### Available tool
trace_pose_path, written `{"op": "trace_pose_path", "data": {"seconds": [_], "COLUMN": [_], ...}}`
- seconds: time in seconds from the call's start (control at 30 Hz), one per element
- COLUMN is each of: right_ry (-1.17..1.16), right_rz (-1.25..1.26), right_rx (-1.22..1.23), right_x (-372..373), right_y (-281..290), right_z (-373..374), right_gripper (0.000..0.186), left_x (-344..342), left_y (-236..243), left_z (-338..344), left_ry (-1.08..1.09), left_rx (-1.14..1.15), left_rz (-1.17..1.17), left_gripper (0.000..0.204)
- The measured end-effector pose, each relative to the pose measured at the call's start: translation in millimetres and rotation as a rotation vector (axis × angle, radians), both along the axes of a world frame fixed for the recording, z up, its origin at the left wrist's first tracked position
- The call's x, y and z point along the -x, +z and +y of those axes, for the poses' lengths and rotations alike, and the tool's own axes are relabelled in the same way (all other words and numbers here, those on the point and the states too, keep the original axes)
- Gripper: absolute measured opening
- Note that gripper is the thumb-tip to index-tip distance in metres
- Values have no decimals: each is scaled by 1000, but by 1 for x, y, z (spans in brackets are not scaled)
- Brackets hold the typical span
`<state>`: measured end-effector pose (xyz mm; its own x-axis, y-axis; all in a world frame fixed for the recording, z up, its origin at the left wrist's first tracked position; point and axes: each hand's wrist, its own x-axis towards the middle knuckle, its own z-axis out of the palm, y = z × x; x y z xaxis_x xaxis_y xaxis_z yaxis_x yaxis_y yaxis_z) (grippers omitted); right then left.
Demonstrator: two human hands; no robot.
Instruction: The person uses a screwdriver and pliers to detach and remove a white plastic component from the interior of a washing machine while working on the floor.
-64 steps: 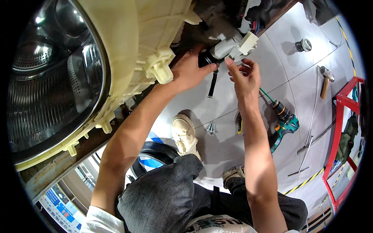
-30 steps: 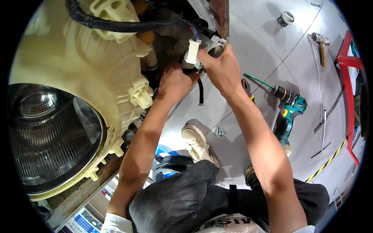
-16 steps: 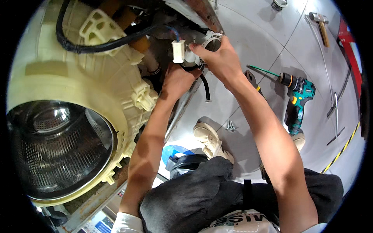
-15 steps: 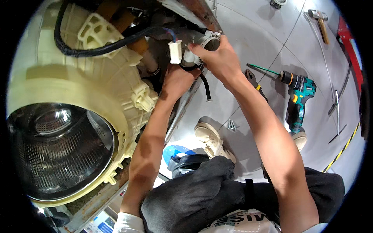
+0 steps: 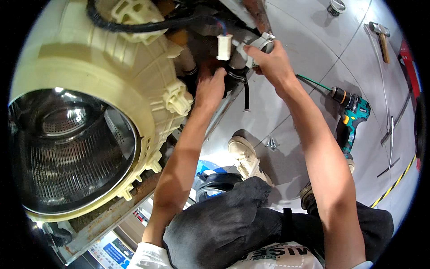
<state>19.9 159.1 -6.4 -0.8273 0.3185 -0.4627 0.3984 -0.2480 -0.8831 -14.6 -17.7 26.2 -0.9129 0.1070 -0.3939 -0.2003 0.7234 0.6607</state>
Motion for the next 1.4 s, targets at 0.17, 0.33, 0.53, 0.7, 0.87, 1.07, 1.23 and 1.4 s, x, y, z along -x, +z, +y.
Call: {"op": "trace_pose_path", "data": {"seconds": [0.17,0.33,0.53,0.7,0.87,1.07,1.23,1.4], "right_ry": [64,77,83,88,64,46,29,14], "right_rz": [-63,-39,-32,-13,27,60,35,-60], "right_rx": [86,158,158,174,172,131,-54,63], "right_x": [-1,0,1,5,6,2,1,1], "right_y": [13,14,19,23,17,22,3,13], "right_z": [7,5,7,6,9,3,0,0], "right_gripper": [65,63,57,48,36,39,58,75], "left_x": [5,47,67,69,66,61,64,70], "left_y": [-7,-35,-24,-21,-24,-25,-27,-27], "left_z": [28,18,39,42,43,34,35,46], "left_ry": [161,94,118,183,226,298,312,291], "left_rx": [123,-46,-359,-437,-483,-487,-535,-587], "left_rz": [138,10,-9,20,12,41,47,29], "left_gripper": [49,45,45,46,46,47,47,47]}}
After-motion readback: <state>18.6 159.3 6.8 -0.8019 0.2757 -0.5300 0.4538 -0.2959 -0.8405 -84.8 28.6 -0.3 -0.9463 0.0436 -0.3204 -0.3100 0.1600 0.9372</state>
